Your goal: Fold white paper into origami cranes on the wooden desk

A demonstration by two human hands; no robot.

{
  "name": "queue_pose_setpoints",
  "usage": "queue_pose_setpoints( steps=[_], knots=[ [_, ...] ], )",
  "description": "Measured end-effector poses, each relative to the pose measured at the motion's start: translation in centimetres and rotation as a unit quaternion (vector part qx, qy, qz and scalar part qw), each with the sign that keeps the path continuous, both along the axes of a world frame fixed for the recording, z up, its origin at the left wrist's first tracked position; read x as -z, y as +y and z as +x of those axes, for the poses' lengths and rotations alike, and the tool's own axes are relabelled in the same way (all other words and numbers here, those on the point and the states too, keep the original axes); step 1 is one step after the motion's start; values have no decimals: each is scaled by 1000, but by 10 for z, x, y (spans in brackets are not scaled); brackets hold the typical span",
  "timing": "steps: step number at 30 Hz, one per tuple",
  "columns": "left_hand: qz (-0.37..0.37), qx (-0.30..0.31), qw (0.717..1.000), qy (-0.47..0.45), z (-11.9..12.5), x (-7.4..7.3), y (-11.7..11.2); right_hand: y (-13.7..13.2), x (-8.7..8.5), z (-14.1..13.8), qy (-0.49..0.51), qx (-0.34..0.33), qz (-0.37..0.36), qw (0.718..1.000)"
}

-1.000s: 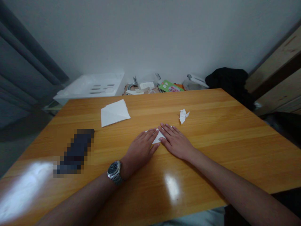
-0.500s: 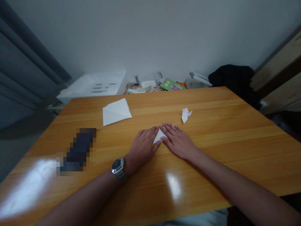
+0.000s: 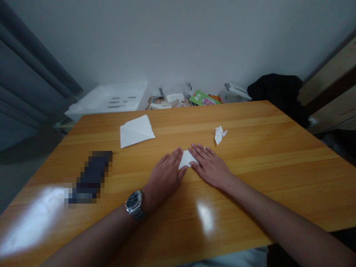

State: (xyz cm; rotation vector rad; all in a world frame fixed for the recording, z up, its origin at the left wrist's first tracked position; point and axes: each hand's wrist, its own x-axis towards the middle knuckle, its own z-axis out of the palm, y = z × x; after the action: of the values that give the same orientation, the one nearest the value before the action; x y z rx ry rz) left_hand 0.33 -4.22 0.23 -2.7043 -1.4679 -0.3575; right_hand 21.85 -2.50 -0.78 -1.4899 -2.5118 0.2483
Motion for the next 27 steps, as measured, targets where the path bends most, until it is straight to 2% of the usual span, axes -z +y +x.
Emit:
queue_pose_setpoints(
  steps=[6, 11, 14, 17, 21, 27],
  knots=[
    [14, -38, 998, 40, -10, -10, -3, 0, -2, 0, -11, 2, -7, 1000],
    [46, -80, 995, 39, -5, -18, 2, 0, -1, 0, -7, 3, -6, 1000],
    [54, -28, 998, 9, 1, -15, 2, 0, 2, 0, 0, 3, -4, 1000],
    [22, 29, 999, -13, 7, -6, 0, 1, 2, 1, 0, 1, -7, 1000],
    [-16, 38, 999, -23, 8, 1, -1, 3, 0, 3, -7, 0, -16, 1000],
    [-15, 39, 999, -28, 5, 0, 0, 6, -2, 11, 6, 1, -33, 999]
  ],
)
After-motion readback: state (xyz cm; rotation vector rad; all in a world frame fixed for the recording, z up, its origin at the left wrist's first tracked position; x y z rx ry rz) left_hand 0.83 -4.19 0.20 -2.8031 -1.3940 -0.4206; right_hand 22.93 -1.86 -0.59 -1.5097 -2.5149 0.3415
